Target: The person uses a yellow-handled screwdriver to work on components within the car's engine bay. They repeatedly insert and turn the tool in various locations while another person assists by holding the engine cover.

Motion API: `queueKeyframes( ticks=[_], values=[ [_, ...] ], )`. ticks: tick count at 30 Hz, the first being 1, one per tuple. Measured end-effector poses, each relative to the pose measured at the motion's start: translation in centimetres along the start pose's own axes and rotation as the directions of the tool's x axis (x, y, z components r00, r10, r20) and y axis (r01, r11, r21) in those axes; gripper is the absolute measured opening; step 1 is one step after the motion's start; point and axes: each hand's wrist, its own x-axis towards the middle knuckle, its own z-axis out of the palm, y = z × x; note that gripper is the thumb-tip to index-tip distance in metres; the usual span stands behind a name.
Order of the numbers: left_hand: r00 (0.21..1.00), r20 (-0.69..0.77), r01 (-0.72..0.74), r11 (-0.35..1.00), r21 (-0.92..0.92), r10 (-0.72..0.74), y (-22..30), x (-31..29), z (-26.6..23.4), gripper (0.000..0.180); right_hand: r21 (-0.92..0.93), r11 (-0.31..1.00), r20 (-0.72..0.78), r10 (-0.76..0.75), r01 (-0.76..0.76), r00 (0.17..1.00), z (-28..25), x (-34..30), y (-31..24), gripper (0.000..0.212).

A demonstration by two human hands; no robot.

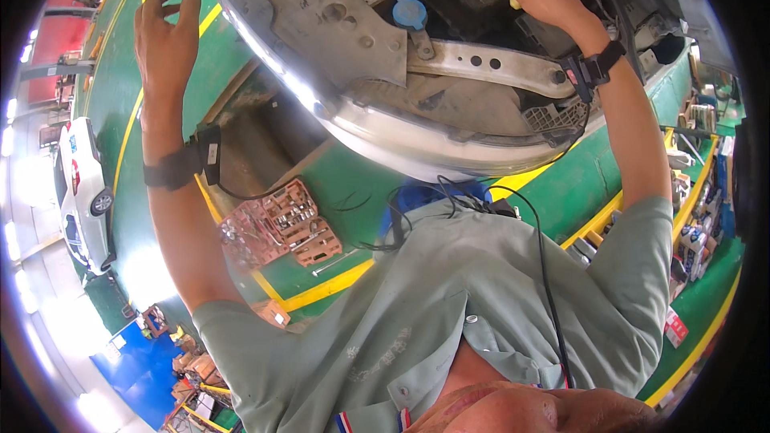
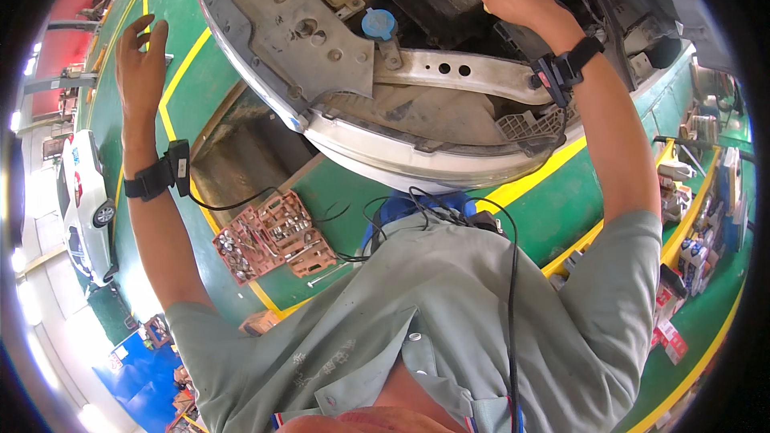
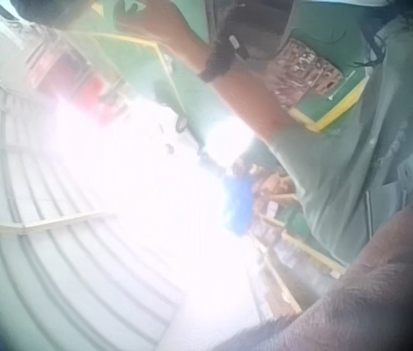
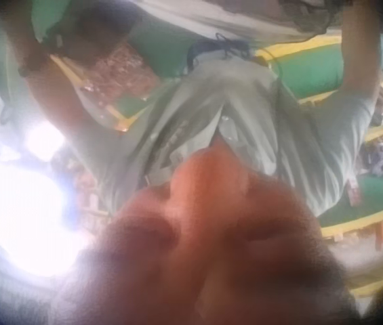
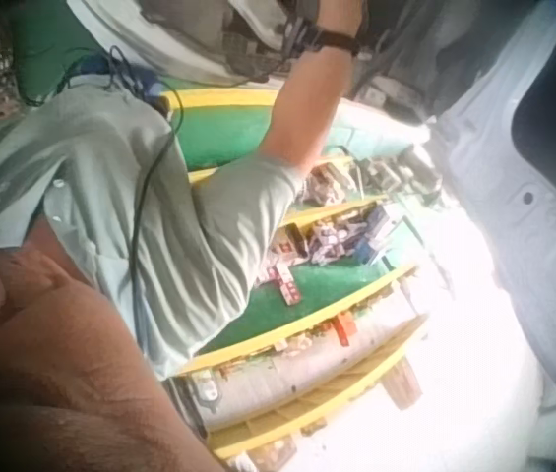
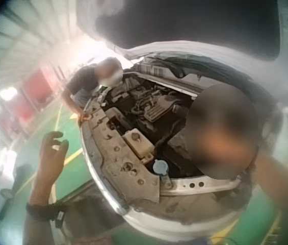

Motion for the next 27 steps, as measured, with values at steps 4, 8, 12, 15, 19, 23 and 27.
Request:
queueKeyframes(
  ticks=[4,8,12,15,19,23,27],
  values=[
    [0.985,0.054,-0.161,0.983,-0.089,0.166,-1.1,3.7,3.4,0.045,-0.064,0.989,0.016,0.136,-0.135,0.991,0.4,0.1,-0.5,0.025],
    [0.947,0.172,-0.257,0.961,-0.098,0.271,-4.3,5.2,9.2,0.040,-0.150,0.921,0.080,0.373,-0.359,0.924,0.0,0.7,-1.7,0.022],
    [0.884,0.306,-0.333,0.935,-0.123,0.355,-10.1,6.4,15.6,0.037,0.037,0.970,-0.023,0.240,-0.239,0.970,-0.3,-0.6,-1.5,0.026],
    [0.833,0.395,-0.351,0.922,-0.164,0.388,-13.4,7.1,19.6,0.031,0.003,0.958,-0.119,0.285,-0.286,0.951,-0.3,-1.5,-2.1,0.027],
    [0.793,0.455,-0.342,0.914,-0.217,0.405,-16.1,7.8,23.9,0.025,-0.168,0.777,-0.048,0.609,-0.607,0.792,-1.3,-1.3,-3.3,0.027],
    [0.857,0.336,-0.341,0.919,-0.197,0.391,-17.2,7.6,26.7,0.025,-0.198,0.707,-0.031,0.687,-0.679,0.726,-0.8,-0.2,-4.4,0.026],
    [0.885,0.326,-0.285,0.941,-0.184,0.332,-17.8,7.7,27.7,0.025,-0.040,0.830,-0.009,0.557,-0.557,0.830,-1.3,0.4,-5.1,0.024]
  ],
)
